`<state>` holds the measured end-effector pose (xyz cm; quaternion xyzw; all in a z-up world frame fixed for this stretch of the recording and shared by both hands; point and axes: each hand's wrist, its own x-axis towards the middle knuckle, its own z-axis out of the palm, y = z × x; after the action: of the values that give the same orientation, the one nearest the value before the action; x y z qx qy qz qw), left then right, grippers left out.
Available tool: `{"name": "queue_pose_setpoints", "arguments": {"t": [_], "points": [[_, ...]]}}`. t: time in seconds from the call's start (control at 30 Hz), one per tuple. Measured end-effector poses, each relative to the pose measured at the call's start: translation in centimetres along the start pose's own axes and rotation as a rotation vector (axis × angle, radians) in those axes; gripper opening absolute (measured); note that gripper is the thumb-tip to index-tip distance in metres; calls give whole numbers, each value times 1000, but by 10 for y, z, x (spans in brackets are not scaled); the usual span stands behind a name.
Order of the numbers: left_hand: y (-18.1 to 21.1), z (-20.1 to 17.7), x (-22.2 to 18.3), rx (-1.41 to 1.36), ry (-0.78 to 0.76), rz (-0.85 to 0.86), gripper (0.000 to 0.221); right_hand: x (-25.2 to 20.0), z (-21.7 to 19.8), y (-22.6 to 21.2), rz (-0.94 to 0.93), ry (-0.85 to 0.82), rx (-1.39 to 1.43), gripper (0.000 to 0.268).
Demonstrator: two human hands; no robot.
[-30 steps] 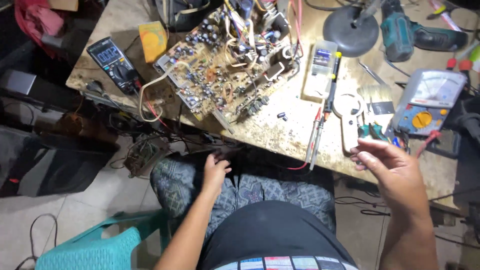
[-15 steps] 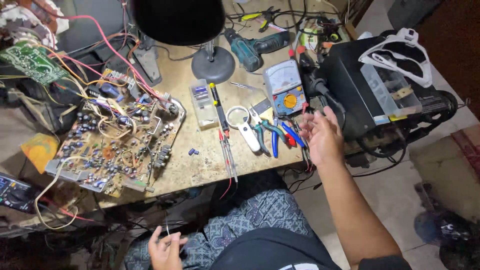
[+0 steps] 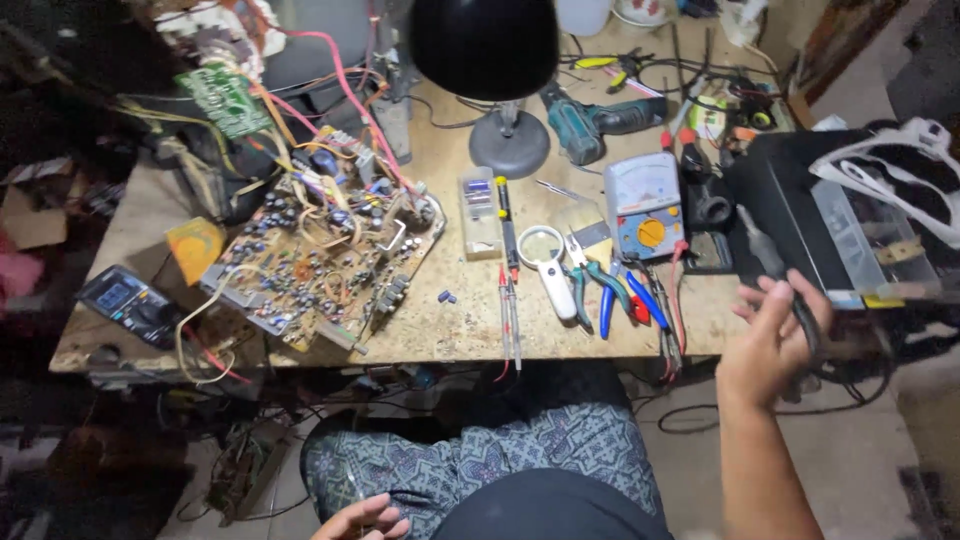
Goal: Repairing a circuit board from a CRT television using a soldering iron, multimeter, and pliers.
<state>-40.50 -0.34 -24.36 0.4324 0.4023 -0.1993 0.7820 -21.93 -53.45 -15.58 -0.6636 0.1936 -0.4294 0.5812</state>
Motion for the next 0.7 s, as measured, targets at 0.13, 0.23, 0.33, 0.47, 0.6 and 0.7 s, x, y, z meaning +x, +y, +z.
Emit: {"name": "queue_pose_setpoints", "arguments": {"t": [0.13,0.23,0.33,0.47,0.6,0.7], "points": [[42,45,-67,450,-518,-77,73,-30,-15,-17,-194,-19,-45,17],[76,69,-101,632,-586,20,68,-52,2,-48,-192,-145,-4,32],[109,84,-115,668,-631,161,54,-69,26,-69,-130,-325,25,51],[141,94,-111,857,-459,744,47,-94,77,-105,-125,-493,86,46],[182,89,-86,998,-283,884,43,-100,142,-117,-101,-606,82,39],[220,95,-74,1142,-93,1090,49,-99,195,-99,-55,-608,332,24]]}}
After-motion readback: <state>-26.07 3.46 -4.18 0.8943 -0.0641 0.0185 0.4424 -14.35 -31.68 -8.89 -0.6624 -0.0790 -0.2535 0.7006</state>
